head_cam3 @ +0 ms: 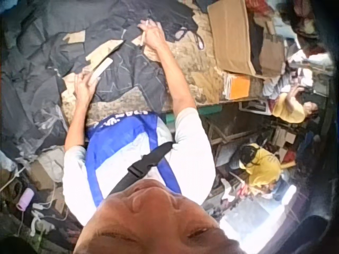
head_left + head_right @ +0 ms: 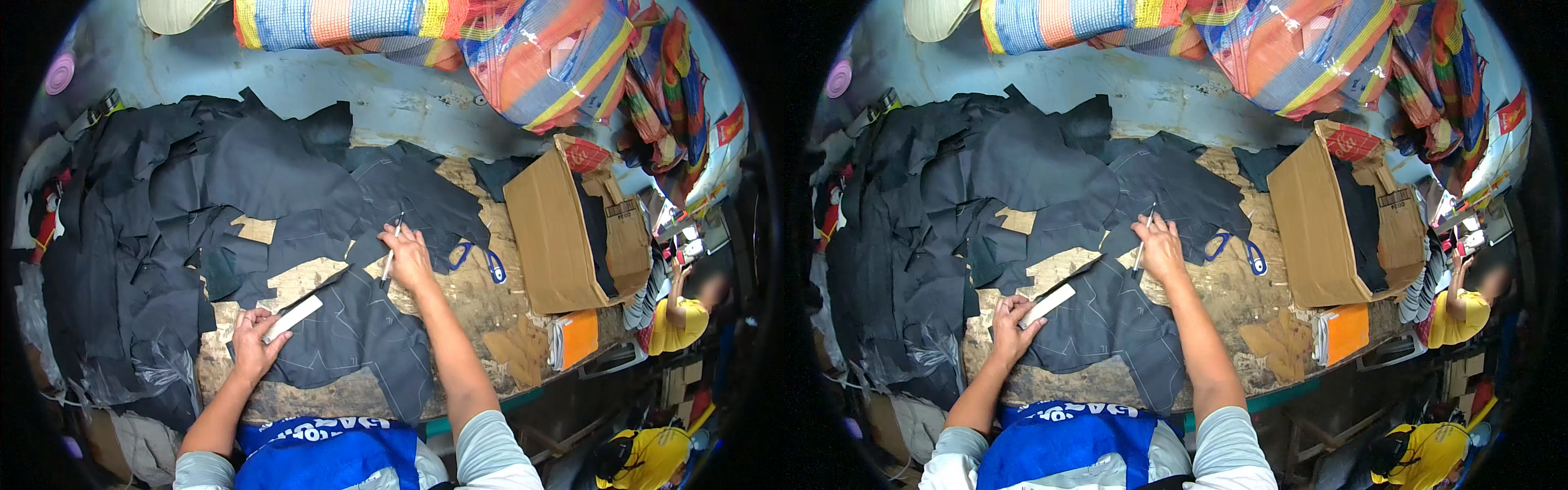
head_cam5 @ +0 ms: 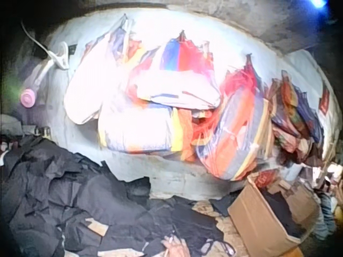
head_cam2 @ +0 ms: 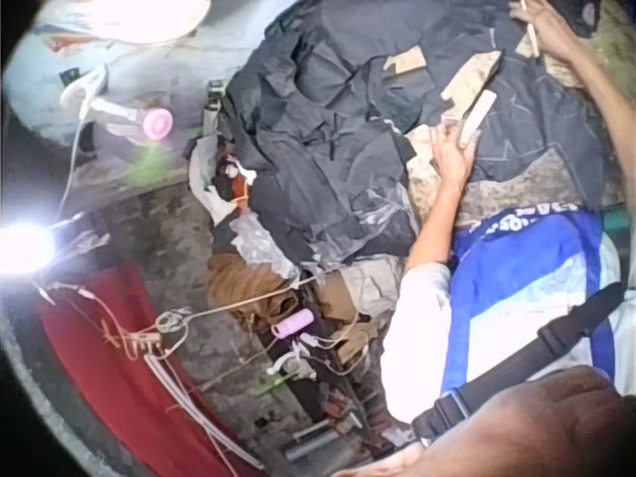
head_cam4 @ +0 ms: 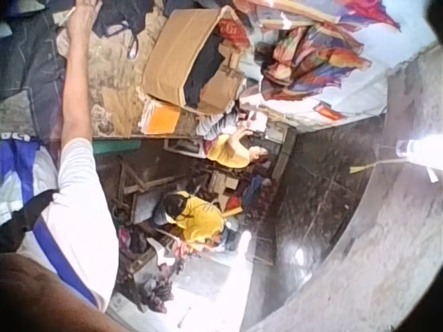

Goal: The person uses a ruler and a white marking pen to draw lines on black fabric pieces laid on a worktable. They repeatedly position the ruler, draw straight lines, reposition the fabric, and continue marking multiple pieces. Scissors and cardboard templates are visible nearby but not used in the clip.

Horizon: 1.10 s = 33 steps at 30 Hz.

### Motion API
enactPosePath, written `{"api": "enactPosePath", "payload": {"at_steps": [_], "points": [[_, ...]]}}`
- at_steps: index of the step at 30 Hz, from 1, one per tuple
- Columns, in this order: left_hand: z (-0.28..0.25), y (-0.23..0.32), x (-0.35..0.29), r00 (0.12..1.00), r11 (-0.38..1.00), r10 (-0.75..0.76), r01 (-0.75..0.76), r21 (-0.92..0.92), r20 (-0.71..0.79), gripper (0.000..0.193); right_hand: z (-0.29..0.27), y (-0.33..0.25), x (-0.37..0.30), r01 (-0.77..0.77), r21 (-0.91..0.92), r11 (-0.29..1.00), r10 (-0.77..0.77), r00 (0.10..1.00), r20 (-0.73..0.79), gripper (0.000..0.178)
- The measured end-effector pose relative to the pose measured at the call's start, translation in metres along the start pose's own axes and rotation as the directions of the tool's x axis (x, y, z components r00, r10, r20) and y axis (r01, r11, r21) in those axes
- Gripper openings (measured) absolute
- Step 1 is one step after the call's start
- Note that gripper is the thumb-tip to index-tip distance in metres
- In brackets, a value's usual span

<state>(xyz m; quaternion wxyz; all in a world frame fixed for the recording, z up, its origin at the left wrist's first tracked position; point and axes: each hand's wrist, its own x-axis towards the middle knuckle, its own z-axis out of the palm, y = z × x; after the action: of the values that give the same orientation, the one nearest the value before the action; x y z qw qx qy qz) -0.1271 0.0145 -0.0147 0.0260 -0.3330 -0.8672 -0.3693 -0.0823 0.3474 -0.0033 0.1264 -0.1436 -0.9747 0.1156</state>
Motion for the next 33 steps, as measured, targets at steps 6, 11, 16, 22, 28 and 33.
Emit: {"api": "enactPosePath", "payload": {"at_steps": [6, 11, 16, 22, 28, 33], "points": [[-0.002, -0.002, 0.002, 0.997, 0.997, 0.073, -0.073, -0.018, 0.005, 0.032, 0.009, 0.023, 0.011, 0.045, 0.1, 0.994, -0.04, 0.998, -0.051, 0.026], [-0.002, -0.007, 0.008, 0.988, 0.989, 0.148, -0.148, -0.003, 0.036, 0.033, -0.03, 0.032, 0.033, -0.094, 0.684, 0.723, 0.327, 0.919, -0.219, 0.032], [-0.001, -0.005, 0.007, 0.996, 0.994, 0.083, -0.081, -0.07, 0.023, 0.032, -0.126, 0.023, 0.025, 0.099, 0.584, 0.806, 0.382, 0.667, -0.64, 0.039], [0.003, -0.015, 0.011, 0.999, 0.981, -0.03, 0.024, -0.192, -0.028, 0.03, -0.117, -0.09, -0.054, 0.238, 0.28, 0.93, -0.003, 0.766, -0.642, 0.017], [0.008, -0.027, 0.005, 0.971, 0.939, -0.197, 0.148, -0.309, -0.136, 0.017, -0.034, -0.142, -0.132, -0.012, 0.382, 0.924, -0.035, 0.992, 0.117, 0.045], [0.008, -0.031, 0.005, 0.964, 0.917, -0.226, 0.163, -0.365, -0.139, 0.013, -0.038, -0.068, -0.158, -0.456, 0.254, 0.853, 0.496, 0.86, -0.12, 0.057]]}}
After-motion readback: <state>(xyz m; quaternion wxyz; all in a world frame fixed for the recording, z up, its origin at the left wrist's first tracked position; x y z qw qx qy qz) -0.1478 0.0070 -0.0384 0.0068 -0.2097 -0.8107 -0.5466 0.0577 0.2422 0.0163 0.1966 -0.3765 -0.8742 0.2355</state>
